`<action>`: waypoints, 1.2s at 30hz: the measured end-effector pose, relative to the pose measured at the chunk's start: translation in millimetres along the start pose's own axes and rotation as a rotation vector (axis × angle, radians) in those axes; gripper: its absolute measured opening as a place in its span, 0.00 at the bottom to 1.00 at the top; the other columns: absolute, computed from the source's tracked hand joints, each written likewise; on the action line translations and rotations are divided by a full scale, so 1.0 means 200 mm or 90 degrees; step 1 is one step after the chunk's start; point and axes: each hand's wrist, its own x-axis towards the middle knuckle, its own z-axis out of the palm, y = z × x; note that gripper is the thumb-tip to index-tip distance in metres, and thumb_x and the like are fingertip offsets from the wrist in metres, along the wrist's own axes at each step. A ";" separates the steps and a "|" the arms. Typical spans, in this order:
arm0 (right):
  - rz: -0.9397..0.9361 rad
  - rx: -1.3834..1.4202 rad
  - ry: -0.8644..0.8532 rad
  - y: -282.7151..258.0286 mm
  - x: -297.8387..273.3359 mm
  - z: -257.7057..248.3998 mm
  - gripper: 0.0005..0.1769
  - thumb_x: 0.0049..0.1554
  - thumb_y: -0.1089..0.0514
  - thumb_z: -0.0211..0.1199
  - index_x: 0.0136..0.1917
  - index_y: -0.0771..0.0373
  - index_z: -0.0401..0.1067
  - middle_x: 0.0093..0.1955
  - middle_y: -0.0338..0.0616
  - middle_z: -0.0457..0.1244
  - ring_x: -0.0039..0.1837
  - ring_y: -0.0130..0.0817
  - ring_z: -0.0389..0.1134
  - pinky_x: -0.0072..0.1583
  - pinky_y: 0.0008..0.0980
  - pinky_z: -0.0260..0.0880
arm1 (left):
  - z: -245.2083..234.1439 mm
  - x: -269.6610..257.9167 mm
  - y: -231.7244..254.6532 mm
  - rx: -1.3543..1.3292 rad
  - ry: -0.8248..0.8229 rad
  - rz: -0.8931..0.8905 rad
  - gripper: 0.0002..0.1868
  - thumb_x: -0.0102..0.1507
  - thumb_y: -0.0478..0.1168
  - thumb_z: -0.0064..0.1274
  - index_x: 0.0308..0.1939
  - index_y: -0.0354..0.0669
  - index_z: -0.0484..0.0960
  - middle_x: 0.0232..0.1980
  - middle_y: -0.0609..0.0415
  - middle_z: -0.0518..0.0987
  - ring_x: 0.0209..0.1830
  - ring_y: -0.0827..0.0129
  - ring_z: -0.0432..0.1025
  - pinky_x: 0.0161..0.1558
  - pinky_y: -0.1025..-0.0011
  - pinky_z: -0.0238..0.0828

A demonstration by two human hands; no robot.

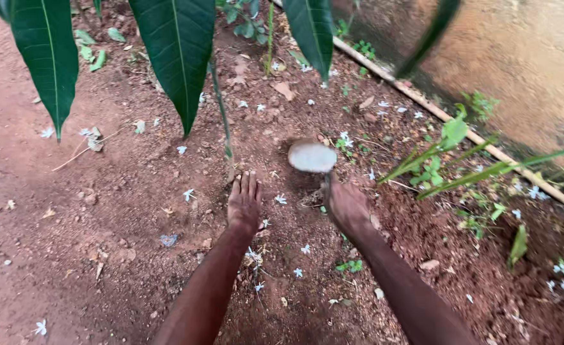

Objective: The person uses a small hand hoe to loosen and level soil in a garden bed. They repeatedly strike and scrape the ground near small plants and a bamboo irrigation pipe, occasionally using their left hand to clear debris or stabilize the soil.

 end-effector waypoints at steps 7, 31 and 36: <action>0.050 0.326 0.032 -0.07 0.22 -0.04 0.24 0.68 0.53 0.47 0.72 0.68 0.64 0.34 0.48 0.65 0.26 0.30 0.59 0.23 0.31 0.58 | 0.23 0.20 0.04 0.144 0.039 0.040 0.43 0.69 0.34 0.51 0.80 0.26 0.41 0.82 0.26 0.41 0.82 0.40 0.43 0.78 0.52 0.38; -0.029 0.297 -0.094 -0.35 0.02 0.14 0.25 0.71 0.54 0.45 0.79 0.59 0.56 0.35 0.46 0.65 0.25 0.27 0.58 0.23 0.27 0.58 | 0.37 -0.01 0.03 -0.122 0.024 -0.019 0.24 0.73 0.37 0.47 0.70 0.26 0.65 0.67 0.34 0.67 0.47 0.61 0.75 0.50 0.64 0.79; 0.051 0.640 -0.199 -0.33 0.08 0.10 0.25 0.69 0.52 0.52 0.75 0.64 0.63 0.30 0.40 0.60 0.24 0.26 0.56 0.22 0.26 0.57 | 0.36 -0.06 0.01 -0.144 -0.070 -0.005 0.37 0.70 0.39 0.53 0.80 0.39 0.54 0.71 0.41 0.63 0.63 0.54 0.68 0.63 0.58 0.71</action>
